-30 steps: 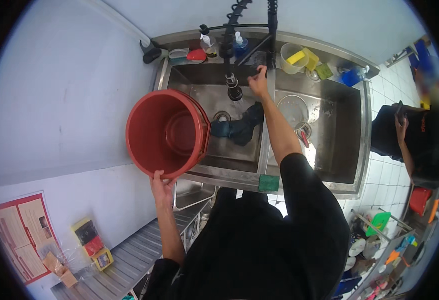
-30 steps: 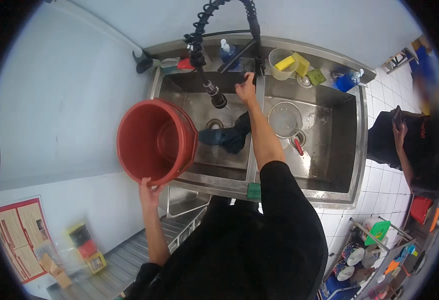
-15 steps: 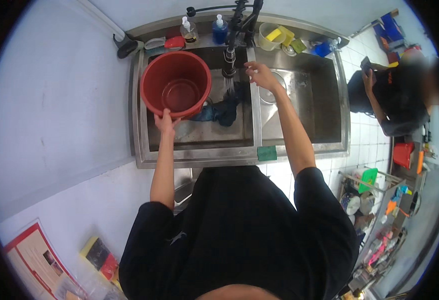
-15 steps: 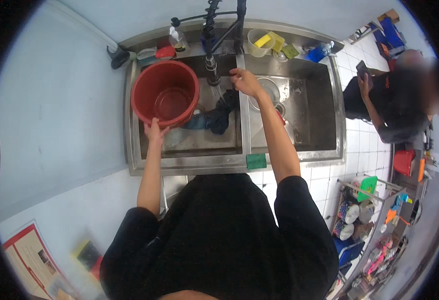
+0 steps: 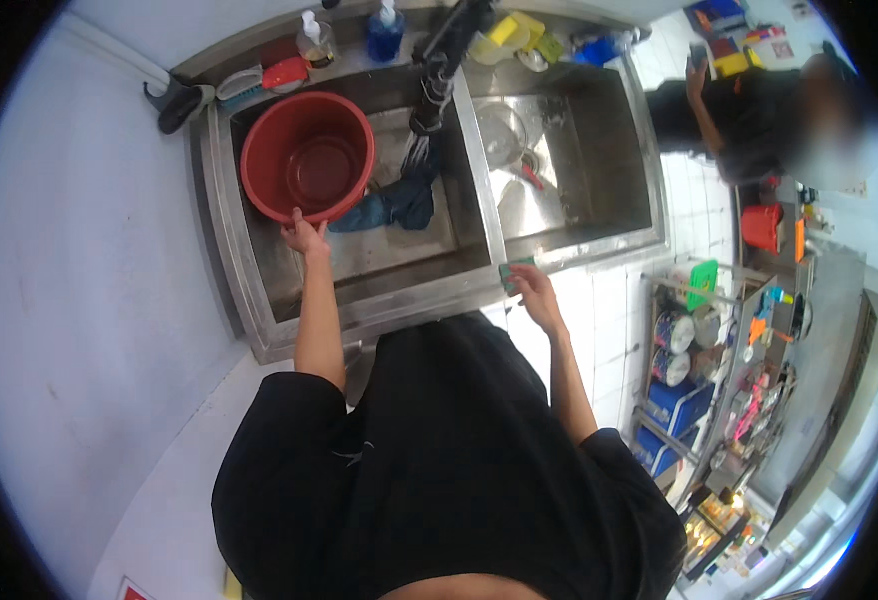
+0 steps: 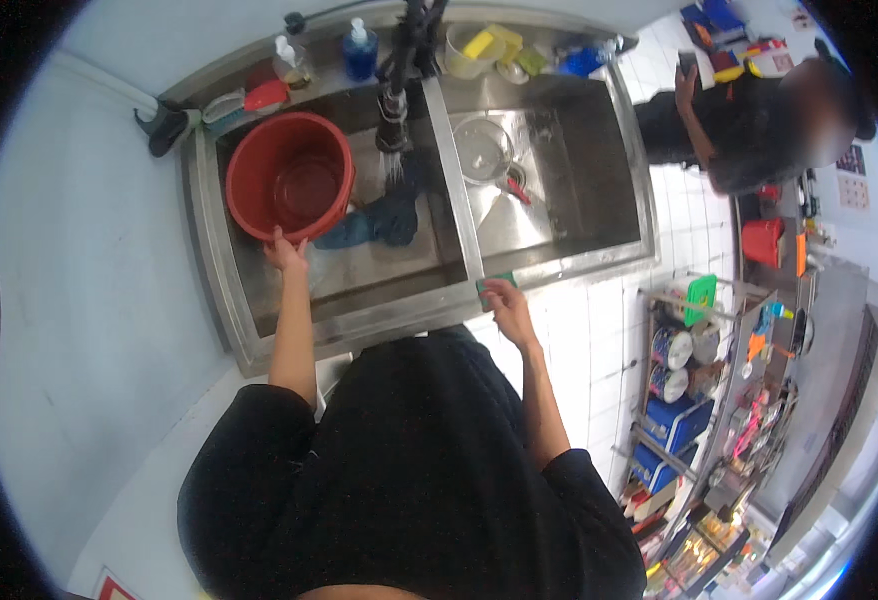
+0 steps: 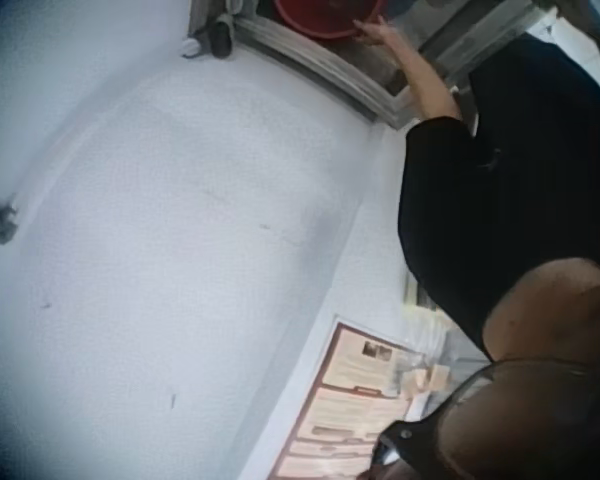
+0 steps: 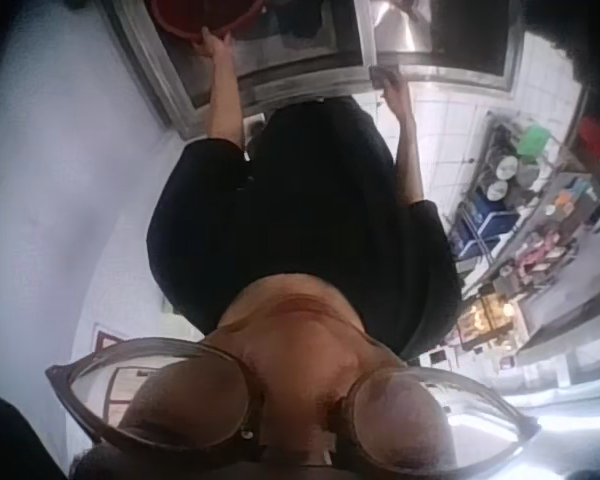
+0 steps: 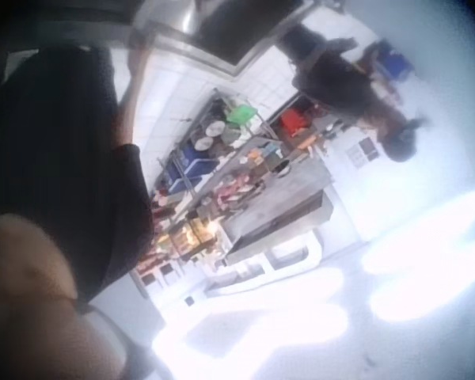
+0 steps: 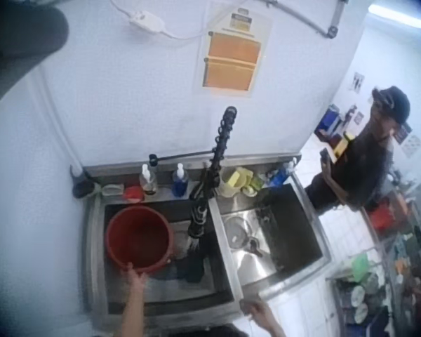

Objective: Cleaning a wok, rinsing a cloth, and preparing a bucket of cleaning solution.

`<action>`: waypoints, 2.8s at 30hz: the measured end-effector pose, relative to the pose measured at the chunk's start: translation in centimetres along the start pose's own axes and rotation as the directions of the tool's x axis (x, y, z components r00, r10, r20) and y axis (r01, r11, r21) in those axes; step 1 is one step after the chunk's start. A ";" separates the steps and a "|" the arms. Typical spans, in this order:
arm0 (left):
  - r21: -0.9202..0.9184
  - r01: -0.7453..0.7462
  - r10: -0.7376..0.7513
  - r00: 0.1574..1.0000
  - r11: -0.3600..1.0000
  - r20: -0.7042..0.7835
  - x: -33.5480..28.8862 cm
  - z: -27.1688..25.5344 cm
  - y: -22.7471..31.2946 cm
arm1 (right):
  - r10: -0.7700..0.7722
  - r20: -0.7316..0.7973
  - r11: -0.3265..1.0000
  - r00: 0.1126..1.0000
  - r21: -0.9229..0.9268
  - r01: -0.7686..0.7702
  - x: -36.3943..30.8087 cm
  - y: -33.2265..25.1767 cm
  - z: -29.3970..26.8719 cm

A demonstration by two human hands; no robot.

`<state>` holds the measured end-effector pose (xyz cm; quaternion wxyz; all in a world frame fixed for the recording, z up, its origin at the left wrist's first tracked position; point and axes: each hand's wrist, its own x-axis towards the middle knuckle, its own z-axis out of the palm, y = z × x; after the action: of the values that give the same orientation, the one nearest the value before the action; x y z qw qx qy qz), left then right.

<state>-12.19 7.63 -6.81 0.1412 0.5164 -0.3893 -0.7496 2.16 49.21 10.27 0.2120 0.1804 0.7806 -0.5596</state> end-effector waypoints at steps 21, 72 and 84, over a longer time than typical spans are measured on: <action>0.290 -0.515 0.216 0.714 0.806 0.666 -18.0 6.7 5.0 | 0.317 -0.131 0.932 0.939 0.228 -0.283 -11.9 19.4 -14.3; 0.758 -0.213 0.474 0.869 0.616 -0.140 -1.9 0.7 3.6 | 0.581 -0.170 0.810 0.796 0.219 -0.544 -14.9 20.6 -5.2; 0.602 -0.662 0.617 0.715 0.447 0.329 -8.4 5.6 7.0 | 0.586 -0.082 0.789 0.806 0.286 -0.544 -14.8 24.5 -7.8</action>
<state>-14.94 10.64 4.76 0.2000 0.3214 -0.8051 -0.4566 26.40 63.47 0.87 0.2797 0.4775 0.6288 -0.5462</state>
